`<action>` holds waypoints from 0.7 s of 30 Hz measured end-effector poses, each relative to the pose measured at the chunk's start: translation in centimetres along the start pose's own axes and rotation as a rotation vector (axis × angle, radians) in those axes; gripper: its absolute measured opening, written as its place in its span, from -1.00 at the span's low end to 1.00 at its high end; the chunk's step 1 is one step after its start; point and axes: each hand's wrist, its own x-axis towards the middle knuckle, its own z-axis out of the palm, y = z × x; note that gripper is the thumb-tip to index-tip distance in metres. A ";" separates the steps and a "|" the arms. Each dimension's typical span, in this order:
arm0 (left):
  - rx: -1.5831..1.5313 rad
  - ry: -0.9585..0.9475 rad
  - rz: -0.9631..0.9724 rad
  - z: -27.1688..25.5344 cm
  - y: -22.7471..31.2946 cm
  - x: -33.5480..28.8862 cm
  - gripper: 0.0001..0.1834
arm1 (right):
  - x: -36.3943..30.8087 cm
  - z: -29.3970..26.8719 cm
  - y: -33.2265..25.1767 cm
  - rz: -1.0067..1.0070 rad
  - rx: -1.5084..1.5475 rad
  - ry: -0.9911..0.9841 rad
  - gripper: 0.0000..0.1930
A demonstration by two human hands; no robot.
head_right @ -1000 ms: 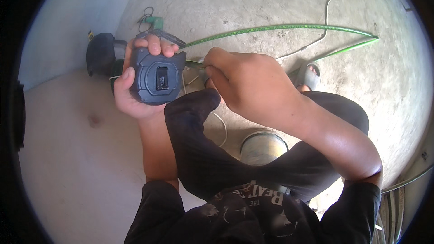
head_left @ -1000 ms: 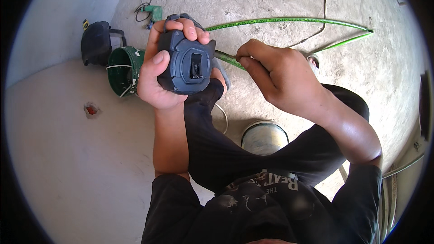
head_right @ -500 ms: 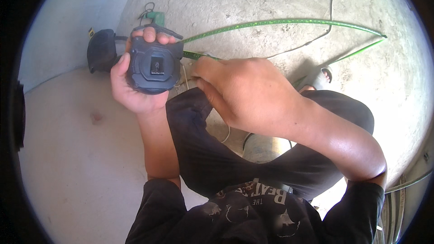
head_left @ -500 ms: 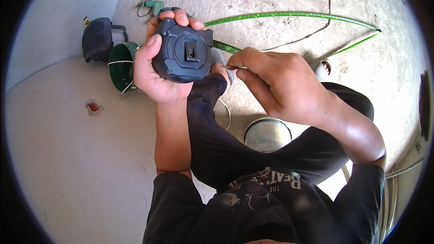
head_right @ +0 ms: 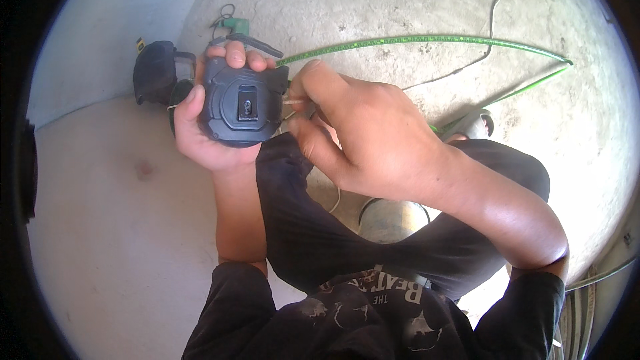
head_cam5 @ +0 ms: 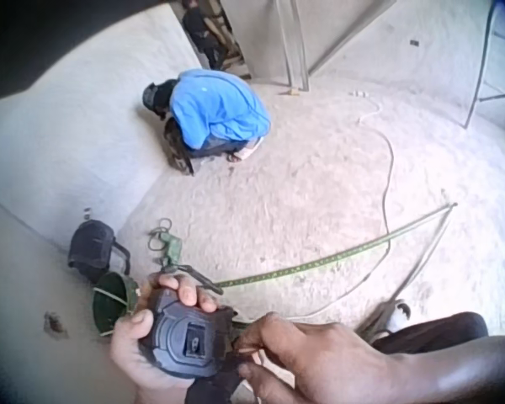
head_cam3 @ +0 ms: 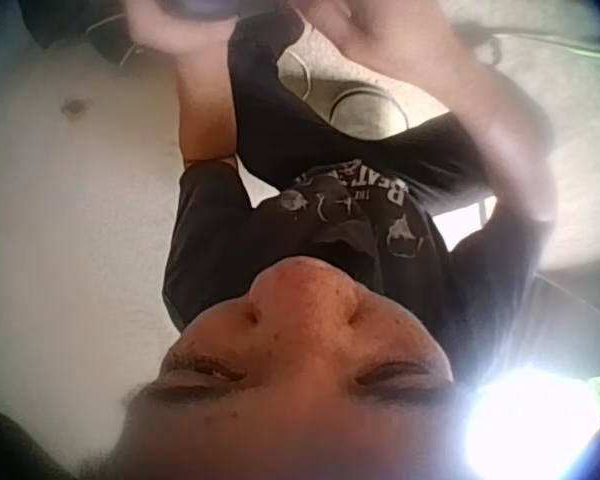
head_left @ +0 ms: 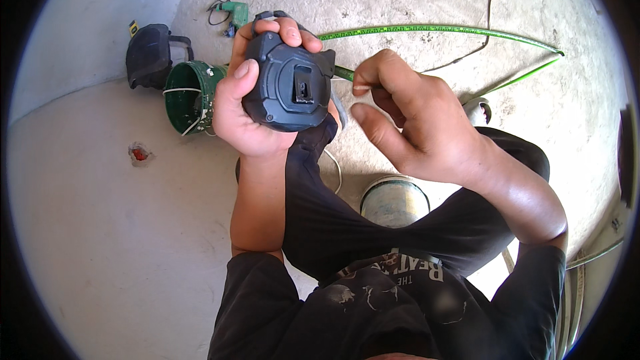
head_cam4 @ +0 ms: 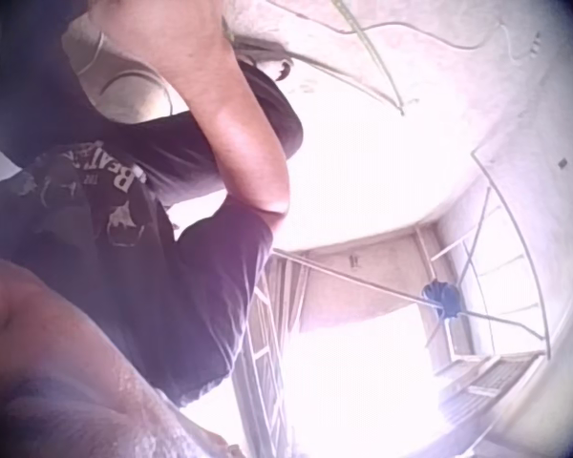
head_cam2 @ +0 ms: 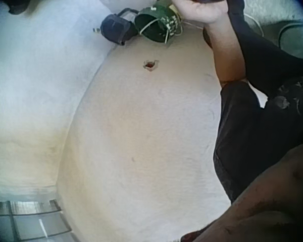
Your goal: The person retrieves a tape measure and a bag, then uses tin snips to cut several metal channels into shorter pieces. The cut pieces are placed on the floor.
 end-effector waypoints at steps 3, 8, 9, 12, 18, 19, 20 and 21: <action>0.017 -0.021 0.017 0.5 -0.3 -0.2 -0.46 | 0.1 -0.1 -0.7 0.055 0.010 -0.031 -0.55; 0.082 0.001 0.014 1.6 -1.1 -0.5 -0.44 | -0.3 0.9 -0.3 -0.062 -0.003 0.034 -0.33; 0.081 0.013 0.021 1.8 -1.2 -0.6 -0.44 | -0.4 1.0 -0.4 -0.067 -0.024 0.035 -0.33; 0.053 0.017 0.019 1.4 -0.8 -0.8 -0.44 | -0.1 0.8 -0.4 -0.012 0.007 0.050 -0.47; -0.039 0.015 0.064 0.1 0.9 0.0 -0.44 | 1.3 0.2 2.7 0.126 -0.148 0.033 -0.67; -0.047 0.036 0.067 -0.1 1.3 0.1 -0.43 | 1.3 0.6 3.1 0.141 -0.147 0.015 -0.66; -0.054 0.057 0.074 -0.2 1.7 0.2 -0.43 | 1.3 1.1 3.5 0.154 -0.148 -0.004 -0.65; -0.095 0.064 0.056 -0.2 2.0 0.2 -0.42 | 1.4 1.5 3.9 0.166 -0.149 -0.024 -0.63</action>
